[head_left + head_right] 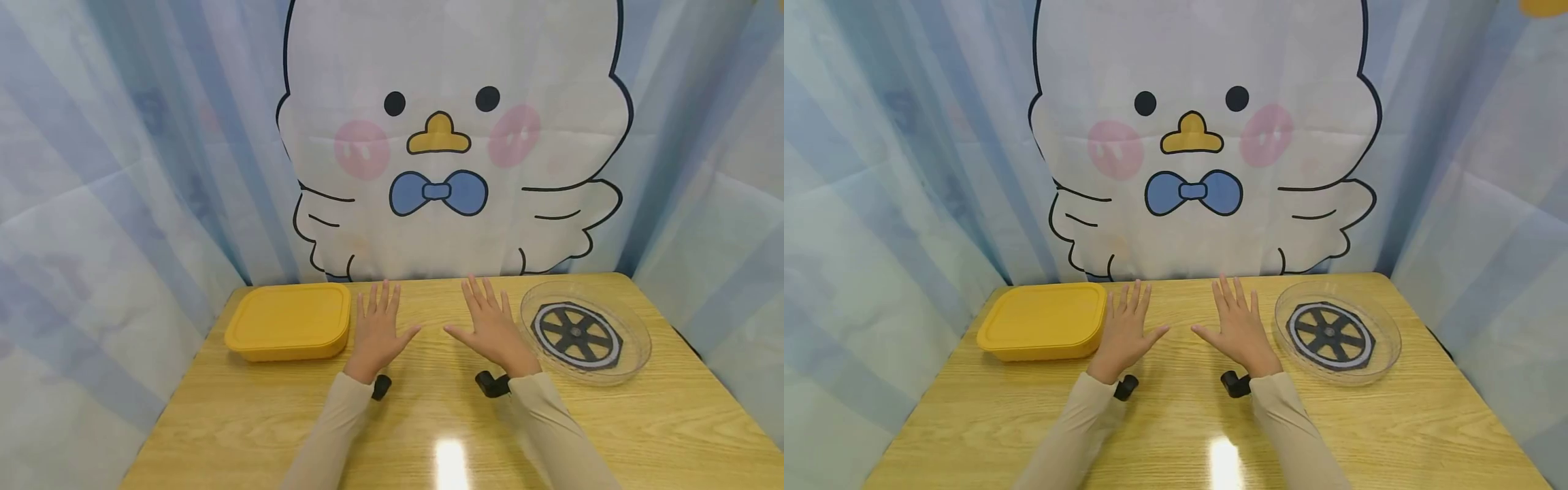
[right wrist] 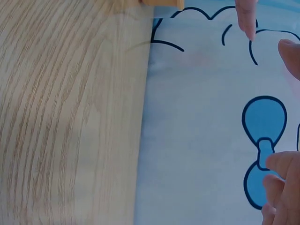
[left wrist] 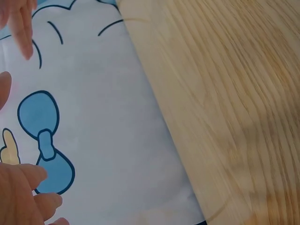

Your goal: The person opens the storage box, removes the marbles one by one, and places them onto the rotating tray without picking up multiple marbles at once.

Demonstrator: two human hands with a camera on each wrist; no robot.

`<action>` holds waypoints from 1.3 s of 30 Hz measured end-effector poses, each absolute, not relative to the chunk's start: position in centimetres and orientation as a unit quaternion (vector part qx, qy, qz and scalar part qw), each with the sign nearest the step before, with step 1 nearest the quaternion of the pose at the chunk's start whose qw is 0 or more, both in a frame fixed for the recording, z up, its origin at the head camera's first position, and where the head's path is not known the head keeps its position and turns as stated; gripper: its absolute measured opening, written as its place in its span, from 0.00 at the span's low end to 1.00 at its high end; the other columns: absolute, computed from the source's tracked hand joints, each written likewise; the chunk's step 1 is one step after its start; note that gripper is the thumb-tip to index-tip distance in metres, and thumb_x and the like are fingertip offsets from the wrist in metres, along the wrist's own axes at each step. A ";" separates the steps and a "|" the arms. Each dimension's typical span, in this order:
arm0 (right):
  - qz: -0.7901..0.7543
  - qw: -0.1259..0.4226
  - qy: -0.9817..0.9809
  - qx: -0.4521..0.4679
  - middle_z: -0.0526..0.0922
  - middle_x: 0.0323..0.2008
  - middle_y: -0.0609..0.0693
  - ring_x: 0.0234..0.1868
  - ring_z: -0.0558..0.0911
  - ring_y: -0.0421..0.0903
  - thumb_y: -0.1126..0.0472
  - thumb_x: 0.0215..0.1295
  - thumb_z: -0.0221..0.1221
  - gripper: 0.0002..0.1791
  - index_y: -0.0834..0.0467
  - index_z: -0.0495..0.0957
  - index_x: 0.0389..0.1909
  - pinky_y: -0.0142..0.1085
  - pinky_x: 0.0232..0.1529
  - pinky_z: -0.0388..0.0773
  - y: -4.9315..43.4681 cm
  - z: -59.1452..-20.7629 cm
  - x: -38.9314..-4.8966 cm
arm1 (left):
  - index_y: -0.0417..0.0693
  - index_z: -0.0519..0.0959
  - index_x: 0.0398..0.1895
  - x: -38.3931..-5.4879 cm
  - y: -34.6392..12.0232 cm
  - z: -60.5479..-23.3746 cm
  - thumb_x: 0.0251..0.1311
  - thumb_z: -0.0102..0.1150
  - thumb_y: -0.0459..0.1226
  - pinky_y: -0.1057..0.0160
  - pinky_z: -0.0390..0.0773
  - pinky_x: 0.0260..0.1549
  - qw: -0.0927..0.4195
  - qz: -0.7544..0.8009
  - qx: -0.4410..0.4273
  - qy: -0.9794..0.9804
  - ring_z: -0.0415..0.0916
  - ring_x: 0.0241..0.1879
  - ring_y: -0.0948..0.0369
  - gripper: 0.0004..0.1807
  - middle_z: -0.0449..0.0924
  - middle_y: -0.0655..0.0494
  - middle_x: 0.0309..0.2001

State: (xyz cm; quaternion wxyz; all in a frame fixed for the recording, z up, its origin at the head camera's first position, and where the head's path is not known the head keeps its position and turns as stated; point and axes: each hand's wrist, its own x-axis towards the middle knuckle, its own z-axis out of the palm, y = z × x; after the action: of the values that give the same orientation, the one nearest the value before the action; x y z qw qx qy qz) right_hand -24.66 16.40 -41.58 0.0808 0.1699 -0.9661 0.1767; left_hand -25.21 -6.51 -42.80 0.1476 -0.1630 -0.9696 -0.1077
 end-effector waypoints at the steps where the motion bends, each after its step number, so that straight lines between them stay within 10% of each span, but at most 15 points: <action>1: 0.177 0.083 -0.966 0.170 0.36 0.76 0.55 0.75 0.34 0.58 0.33 0.61 0.51 0.53 0.57 0.37 0.75 0.61 0.70 0.28 16.4 -41.6 -24.7 | 0.47 0.48 0.75 -25.2 -6.6 -42.8 0.60 0.46 0.63 0.39 0.43 0.70 0.148 -0.105 -0.163 -0.970 0.40 0.75 0.46 0.47 0.42 0.45 0.75; 39: 0.141 0.108 -0.951 0.254 0.40 0.75 0.55 0.76 0.44 0.55 0.35 0.64 0.48 0.48 0.59 0.42 0.74 0.59 0.72 0.42 6.9 -43.7 -28.1 | 0.41 0.53 0.73 -25.8 -18.5 -44.7 0.62 0.54 0.50 0.38 0.41 0.69 0.166 -0.117 -0.157 -0.967 0.42 0.73 0.42 0.41 0.46 0.38 0.74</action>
State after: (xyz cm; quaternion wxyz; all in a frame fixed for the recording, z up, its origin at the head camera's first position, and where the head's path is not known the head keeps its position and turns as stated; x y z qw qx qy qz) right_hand -28.08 6.91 -43.74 0.1082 0.2542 -0.9507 0.1405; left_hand -25.76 -18.46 -44.71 0.1657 -0.1570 -0.9666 -0.1166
